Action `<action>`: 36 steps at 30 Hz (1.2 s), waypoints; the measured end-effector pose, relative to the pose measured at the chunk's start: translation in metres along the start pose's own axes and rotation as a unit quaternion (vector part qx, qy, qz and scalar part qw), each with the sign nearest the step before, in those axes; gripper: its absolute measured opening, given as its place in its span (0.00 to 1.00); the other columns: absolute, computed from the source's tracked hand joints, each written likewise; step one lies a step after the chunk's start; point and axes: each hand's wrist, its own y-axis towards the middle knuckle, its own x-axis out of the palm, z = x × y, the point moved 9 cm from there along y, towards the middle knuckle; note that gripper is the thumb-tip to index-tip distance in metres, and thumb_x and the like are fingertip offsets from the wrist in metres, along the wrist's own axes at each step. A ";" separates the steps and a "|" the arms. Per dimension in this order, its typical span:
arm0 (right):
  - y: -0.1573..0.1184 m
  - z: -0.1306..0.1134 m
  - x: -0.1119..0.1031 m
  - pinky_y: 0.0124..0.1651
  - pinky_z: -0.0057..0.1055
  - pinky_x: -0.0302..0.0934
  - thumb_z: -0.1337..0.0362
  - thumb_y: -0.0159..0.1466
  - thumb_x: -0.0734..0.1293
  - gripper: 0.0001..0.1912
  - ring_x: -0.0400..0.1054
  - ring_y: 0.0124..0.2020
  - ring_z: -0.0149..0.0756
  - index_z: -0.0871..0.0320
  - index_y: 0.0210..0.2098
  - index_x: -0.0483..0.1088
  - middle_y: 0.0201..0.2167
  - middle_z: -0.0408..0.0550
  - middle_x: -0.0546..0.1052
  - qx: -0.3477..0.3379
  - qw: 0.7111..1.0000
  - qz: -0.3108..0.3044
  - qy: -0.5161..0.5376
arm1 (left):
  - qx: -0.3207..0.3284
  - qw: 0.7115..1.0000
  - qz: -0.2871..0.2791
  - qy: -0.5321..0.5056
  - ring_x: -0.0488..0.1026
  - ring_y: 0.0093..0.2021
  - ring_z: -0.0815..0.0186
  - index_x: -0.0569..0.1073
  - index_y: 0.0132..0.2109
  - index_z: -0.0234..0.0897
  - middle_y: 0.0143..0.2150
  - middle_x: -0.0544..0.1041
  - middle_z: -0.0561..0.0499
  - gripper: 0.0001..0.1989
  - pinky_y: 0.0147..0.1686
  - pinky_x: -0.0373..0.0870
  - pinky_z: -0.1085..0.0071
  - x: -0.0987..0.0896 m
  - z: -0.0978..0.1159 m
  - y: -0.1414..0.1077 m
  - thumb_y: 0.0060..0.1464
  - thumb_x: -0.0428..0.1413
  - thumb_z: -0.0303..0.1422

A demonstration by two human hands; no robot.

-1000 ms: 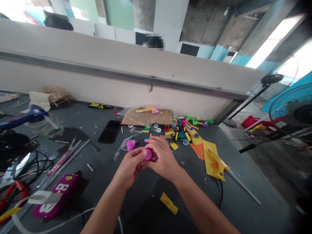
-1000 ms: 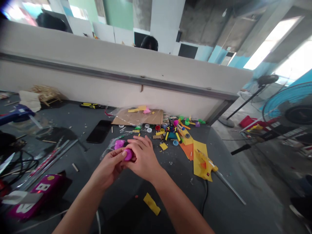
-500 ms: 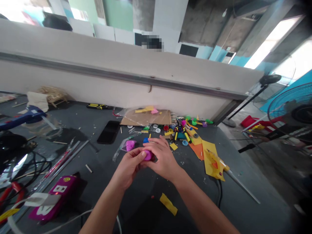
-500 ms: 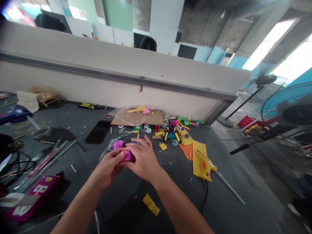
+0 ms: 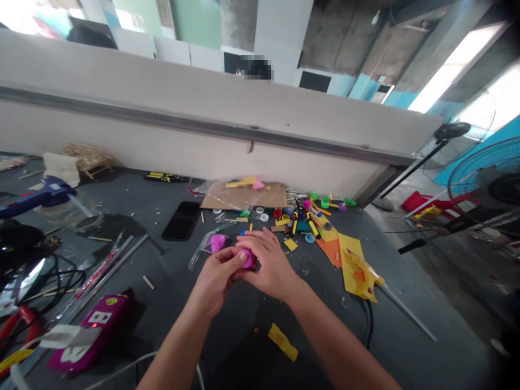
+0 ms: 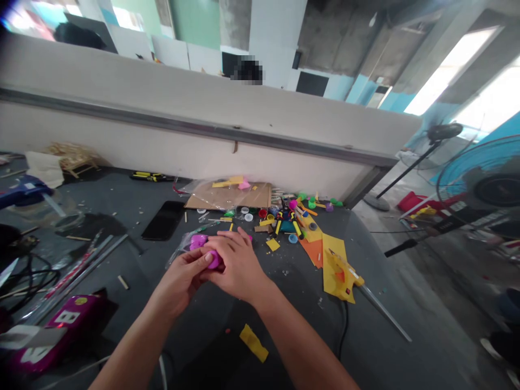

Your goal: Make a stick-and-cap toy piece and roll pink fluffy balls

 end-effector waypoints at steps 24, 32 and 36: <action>-0.001 0.029 0.013 0.62 0.43 0.42 0.57 0.57 0.69 0.20 0.67 0.49 0.37 0.52 0.47 0.65 0.45 0.45 0.75 0.013 0.999 -0.021 0.024 | -0.032 0.995 0.032 0.083 0.64 0.23 0.74 0.74 0.27 0.32 0.23 0.71 0.54 0.13 0.27 0.66 0.78 -0.016 -0.016 0.023 0.43 0.63 0.39; 0.002 0.038 0.018 0.61 0.44 0.47 0.55 0.56 0.69 0.23 0.66 0.50 0.38 0.53 0.48 0.63 0.46 0.46 0.74 0.028 0.999 -0.018 0.040 | -0.041 0.995 0.031 0.087 0.63 0.23 0.75 0.73 0.26 0.32 0.22 0.71 0.54 0.11 0.23 0.61 0.81 -0.020 -0.018 0.031 0.43 0.63 0.36; 0.002 0.039 0.017 0.57 0.40 0.55 0.56 0.57 0.69 0.20 0.66 0.50 0.38 0.52 0.48 0.64 0.45 0.46 0.74 0.019 0.997 -0.021 0.065 | -0.037 0.996 0.016 0.074 0.63 0.23 0.75 0.74 0.27 0.32 0.22 0.70 0.55 0.11 0.24 0.61 0.80 -0.018 -0.019 0.032 0.45 0.62 0.38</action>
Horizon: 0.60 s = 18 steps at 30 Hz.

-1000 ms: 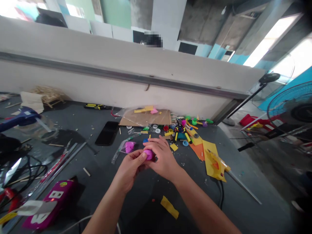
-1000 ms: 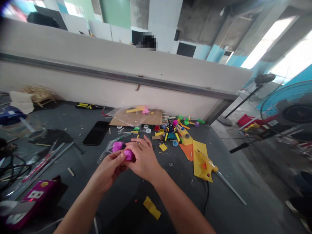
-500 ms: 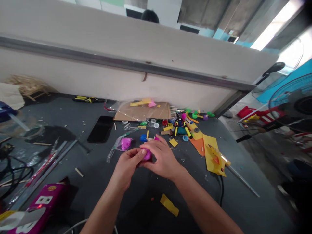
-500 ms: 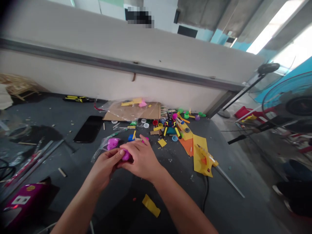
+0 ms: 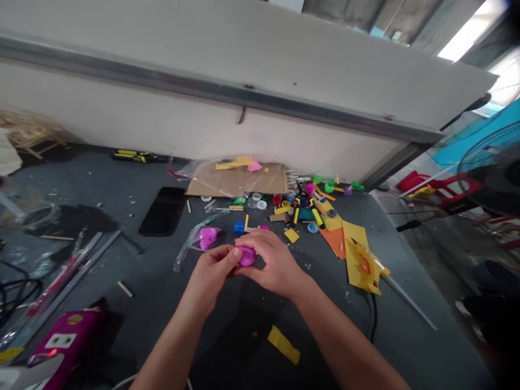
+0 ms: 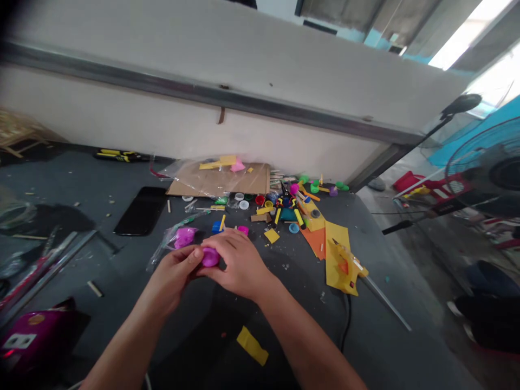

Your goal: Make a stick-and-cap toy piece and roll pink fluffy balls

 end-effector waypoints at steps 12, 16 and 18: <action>-0.007 -0.001 -0.014 0.53 0.35 0.60 0.58 0.54 0.72 0.19 0.67 0.47 0.36 0.52 0.44 0.68 0.44 0.46 0.75 0.027 0.991 0.068 0.115 | -0.027 0.991 -0.044 -0.120 0.68 0.25 0.74 0.77 0.36 0.33 0.27 0.74 0.52 0.12 0.27 0.67 0.79 0.016 -0.003 -0.009 0.43 0.64 0.35; -0.010 0.001 -0.014 0.54 0.37 0.58 0.55 0.51 0.73 0.25 0.66 0.50 0.38 0.52 0.47 0.67 0.47 0.47 0.73 0.037 0.988 0.065 0.132 | -0.051 0.983 -0.066 -0.163 0.66 0.21 0.76 0.76 0.31 0.32 0.23 0.72 0.54 0.10 0.23 0.66 0.81 0.025 -0.010 -0.012 0.43 0.64 0.35; -0.011 -0.001 -0.014 0.55 0.38 0.58 0.55 0.52 0.72 0.25 0.65 0.51 0.39 0.52 0.47 0.67 0.47 0.47 0.74 0.034 0.988 0.060 0.142 | -0.062 0.980 -0.073 -0.174 0.66 0.20 0.76 0.75 0.30 0.32 0.22 0.71 0.55 0.10 0.23 0.66 0.80 0.028 -0.013 -0.013 0.43 0.64 0.36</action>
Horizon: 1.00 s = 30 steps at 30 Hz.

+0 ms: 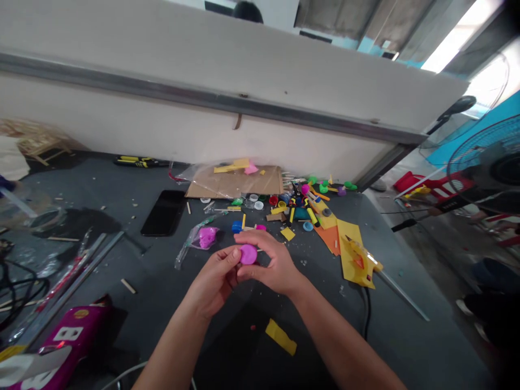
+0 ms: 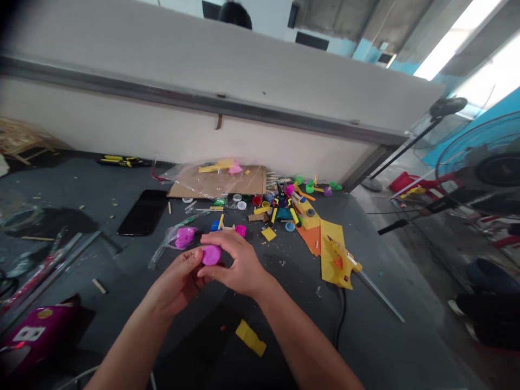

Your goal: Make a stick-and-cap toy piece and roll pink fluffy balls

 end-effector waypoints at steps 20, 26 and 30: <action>-0.003 -0.008 -0.001 0.58 0.42 0.54 0.54 0.51 0.73 0.23 0.65 0.52 0.40 0.52 0.44 0.69 0.46 0.46 0.74 -0.037 0.998 0.009 -0.043 | 0.007 1.000 0.012 -0.015 0.73 0.25 0.71 0.75 0.34 0.33 0.26 0.76 0.51 0.13 0.24 0.71 0.80 0.003 -0.002 -0.004 0.46 0.62 0.39; -0.004 -0.004 -0.004 0.58 0.42 0.54 0.55 0.52 0.73 0.20 0.64 0.52 0.40 0.52 0.43 0.69 0.46 0.46 0.75 -0.028 0.996 0.024 -0.077 | 0.018 1.000 0.014 0.013 0.73 0.25 0.72 0.76 0.35 0.33 0.26 0.77 0.50 0.10 0.25 0.70 0.81 0.005 0.001 -0.003 0.47 0.61 0.36; -0.003 -0.004 0.000 0.59 0.43 0.51 0.55 0.53 0.72 0.22 0.64 0.53 0.40 0.51 0.46 0.68 0.48 0.46 0.73 -0.037 0.994 -0.002 -0.106 | 0.007 0.999 0.026 0.033 0.71 0.23 0.73 0.76 0.32 0.31 0.25 0.76 0.50 0.09 0.23 0.69 0.81 0.004 0.002 -0.003 0.45 0.62 0.34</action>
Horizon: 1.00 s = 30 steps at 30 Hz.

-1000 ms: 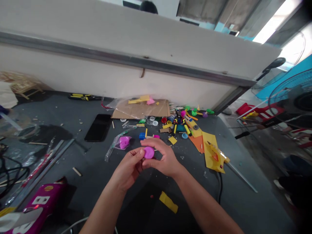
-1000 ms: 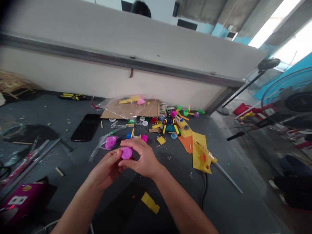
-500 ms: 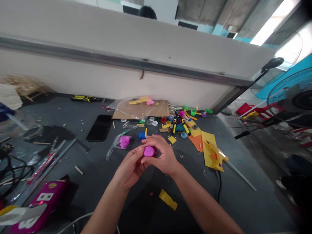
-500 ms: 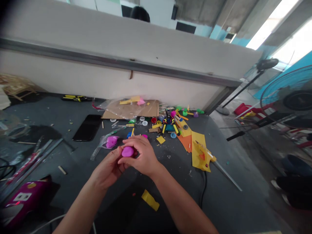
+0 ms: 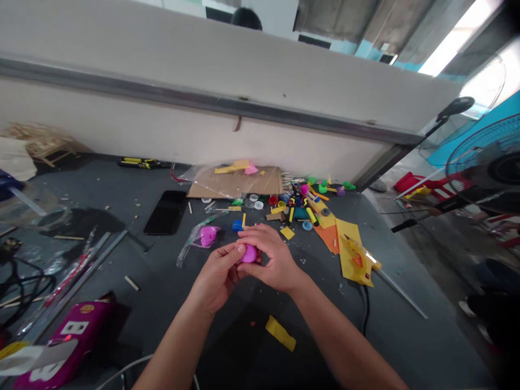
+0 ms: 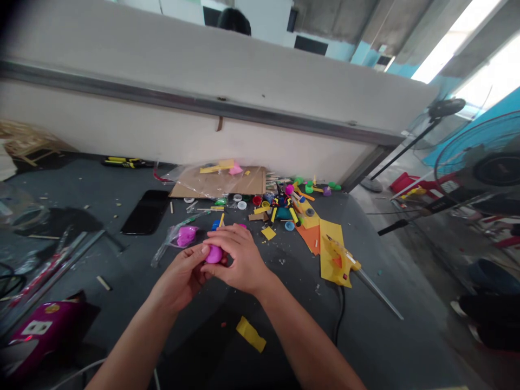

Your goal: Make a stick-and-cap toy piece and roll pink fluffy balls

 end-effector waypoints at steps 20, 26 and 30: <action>0.002 0.003 0.000 0.58 0.44 0.51 0.53 0.52 0.71 0.22 0.62 0.54 0.41 0.50 0.45 0.68 0.47 0.46 0.74 0.019 0.999 -0.018 0.031 | -0.004 1.000 -0.002 -0.019 0.69 0.21 0.75 0.75 0.32 0.32 0.24 0.74 0.53 0.13 0.24 0.71 0.79 -0.005 -0.002 0.002 0.41 0.65 0.37; 0.003 0.005 -0.002 0.59 0.43 0.51 0.52 0.48 0.74 0.25 0.61 0.55 0.41 0.52 0.43 0.69 0.48 0.46 0.74 0.015 0.999 -0.019 0.041 | -0.016 0.999 -0.031 -0.035 0.71 0.24 0.73 0.76 0.34 0.33 0.25 0.75 0.52 0.11 0.25 0.71 0.80 -0.002 -0.005 0.003 0.44 0.63 0.35; 0.004 0.004 -0.004 0.60 0.47 0.48 0.54 0.52 0.72 0.19 0.62 0.54 0.41 0.51 0.41 0.69 0.45 0.45 0.75 0.017 0.999 -0.010 0.039 | -0.019 0.999 -0.023 -0.041 0.72 0.24 0.72 0.76 0.34 0.33 0.26 0.76 0.51 0.12 0.26 0.72 0.79 -0.002 -0.005 0.004 0.43 0.63 0.37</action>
